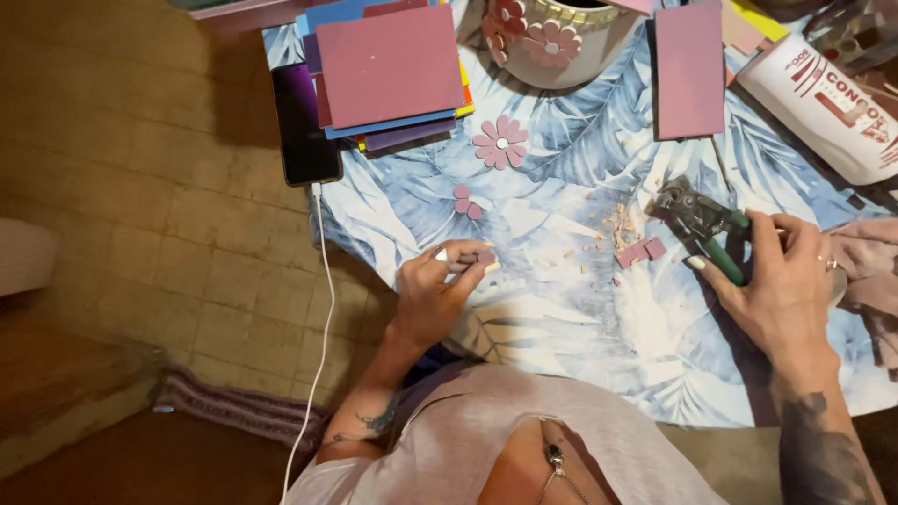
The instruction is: Trim small foam squares using wire cutters for a craft project
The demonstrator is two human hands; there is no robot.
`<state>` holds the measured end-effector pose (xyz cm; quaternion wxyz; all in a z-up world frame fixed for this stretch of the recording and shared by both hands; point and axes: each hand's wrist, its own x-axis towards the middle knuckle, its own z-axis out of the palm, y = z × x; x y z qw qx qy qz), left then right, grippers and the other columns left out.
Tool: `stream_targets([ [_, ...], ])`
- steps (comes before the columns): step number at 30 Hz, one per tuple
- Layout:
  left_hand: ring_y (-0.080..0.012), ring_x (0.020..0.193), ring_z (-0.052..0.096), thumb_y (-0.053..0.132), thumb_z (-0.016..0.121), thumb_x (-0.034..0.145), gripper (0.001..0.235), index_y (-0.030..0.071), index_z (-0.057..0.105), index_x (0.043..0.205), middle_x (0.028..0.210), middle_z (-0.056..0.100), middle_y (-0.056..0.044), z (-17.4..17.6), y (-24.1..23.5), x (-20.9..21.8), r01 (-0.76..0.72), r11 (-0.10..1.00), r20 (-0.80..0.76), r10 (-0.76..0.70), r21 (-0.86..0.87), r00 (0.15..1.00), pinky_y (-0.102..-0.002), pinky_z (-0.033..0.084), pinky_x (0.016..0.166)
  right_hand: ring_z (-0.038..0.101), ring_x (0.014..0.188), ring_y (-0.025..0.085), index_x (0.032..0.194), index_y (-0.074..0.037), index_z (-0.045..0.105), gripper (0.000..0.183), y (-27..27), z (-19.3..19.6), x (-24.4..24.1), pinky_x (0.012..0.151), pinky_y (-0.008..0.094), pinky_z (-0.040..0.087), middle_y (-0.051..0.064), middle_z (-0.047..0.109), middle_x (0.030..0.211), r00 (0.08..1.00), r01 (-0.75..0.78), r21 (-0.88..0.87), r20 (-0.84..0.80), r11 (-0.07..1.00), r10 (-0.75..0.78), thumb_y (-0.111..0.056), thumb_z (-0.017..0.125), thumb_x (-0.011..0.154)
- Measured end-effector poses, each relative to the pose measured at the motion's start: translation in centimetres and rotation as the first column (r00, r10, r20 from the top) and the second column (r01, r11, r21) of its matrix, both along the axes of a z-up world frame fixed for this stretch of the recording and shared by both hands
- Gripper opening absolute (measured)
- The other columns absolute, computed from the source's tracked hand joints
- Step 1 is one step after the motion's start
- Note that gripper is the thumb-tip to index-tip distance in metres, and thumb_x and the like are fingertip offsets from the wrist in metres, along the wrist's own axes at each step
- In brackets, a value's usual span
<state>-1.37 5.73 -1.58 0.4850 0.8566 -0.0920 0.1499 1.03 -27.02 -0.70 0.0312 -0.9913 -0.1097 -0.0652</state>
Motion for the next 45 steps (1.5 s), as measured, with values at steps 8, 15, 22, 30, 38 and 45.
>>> stream_targets([
  [8, -0.0185, 0.075, 0.064, 0.007, 0.052, 0.079, 0.012, -0.004, 0.054, 0.084, 0.080, 0.063, -0.013, 1.0, -1.1, 1.1, -0.110, 0.803, -0.398, -0.166, -0.586, 0.902, -0.022, 0.055, 0.059, 0.039, 0.100, 0.040, 0.120, 0.009, 0.044, 0.072, 1.7, 0.5, -0.7, 0.086, 0.049, 0.034, 0.027, 0.040, 0.109, 0.999, -0.029, 0.006, 0.034, 1.000, 0.029, -0.047, 0.055, 0.075],
  [15, -0.0175, 0.074, 0.063, 0.012, 0.049, 0.081, 0.022, -0.006, 0.062, 0.082, 0.087, 0.057, -0.008, 2.1, -1.3, 1.6, -0.056, 0.824, -0.382, -0.200, -0.563, 0.902, -0.023, 0.058, 0.061, 0.057, 0.084, 0.029, 0.101, 0.003, 0.056, 0.032, 9.4, 2.2, 1.9, 0.081, 0.041, 0.047, 0.019, 0.059, 0.090, 0.821, -0.570, 0.363, 0.279, 0.737, 0.498, -0.021, 0.056, 0.080],
  [22, -0.0194, 0.063, 0.064, 0.008, 0.052, 0.080, 0.016, -0.006, 0.051, 0.088, 0.075, 0.063, -0.021, 0.0, -0.8, 1.9, -0.098, 0.763, -0.373, -0.195, -0.639, 0.907, -0.029, 0.054, 0.058, 0.055, 0.073, 0.022, 0.089, -0.010, 0.064, 0.017, 16.5, 1.1, 4.3, 0.063, 0.033, 0.044, 0.005, 0.057, 0.084, 0.768, -0.637, 0.470, 0.319, 0.611, 0.556, -0.022, 0.063, 0.077],
  [30, -0.0159, 0.066, 0.065, 0.025, 0.048, 0.081, 0.017, 0.013, 0.058, 0.089, 0.063, 0.066, -0.001, 0.4, 0.4, 2.1, -0.092, 0.969, -0.496, -0.035, -0.231, 0.868, -0.028, 0.051, 0.063, 0.054, 0.067, 0.025, 0.081, -0.007, 0.063, 0.012, 17.9, 1.9, 5.9, 0.059, 0.035, 0.043, 0.007, 0.056, 0.075, 0.730, -0.678, 0.475, 0.339, 0.561, 0.594, -0.018, 0.061, 0.079],
  [38, -0.0245, 0.092, 0.056, 0.007, 0.054, 0.073, 0.022, 0.009, 0.061, 0.093, 0.092, 0.060, -0.006, -1.0, 2.6, 4.2, -0.245, 0.930, 0.276, 0.167, 0.275, 0.947, -0.035, 0.043, 0.082, 0.052, 0.074, 0.025, 0.085, -0.011, 0.063, 0.012, 17.8, -1.0, 9.2, 0.068, 0.036, 0.039, 0.005, 0.055, 0.078, 0.737, -0.673, 0.373, 0.269, 0.639, 0.620, -0.021, 0.061, 0.080],
  [45, -0.0316, 0.118, 0.038, 0.008, 0.046, 0.078, 0.032, 0.002, 0.056, 0.108, 0.119, 0.051, -0.010, -2.7, 2.6, 4.0, -0.160, 0.878, 0.204, 0.073, 0.451, 0.976, -0.046, 0.025, 0.098, 0.050, 0.077, 0.022, 0.086, -0.014, 0.062, 0.012, 18.4, -1.8, 10.1, 0.073, 0.038, 0.036, 0.002, 0.052, 0.078, 0.731, -0.681, 0.326, 0.235, 0.656, 0.641, -0.024, 0.059, 0.081],
])
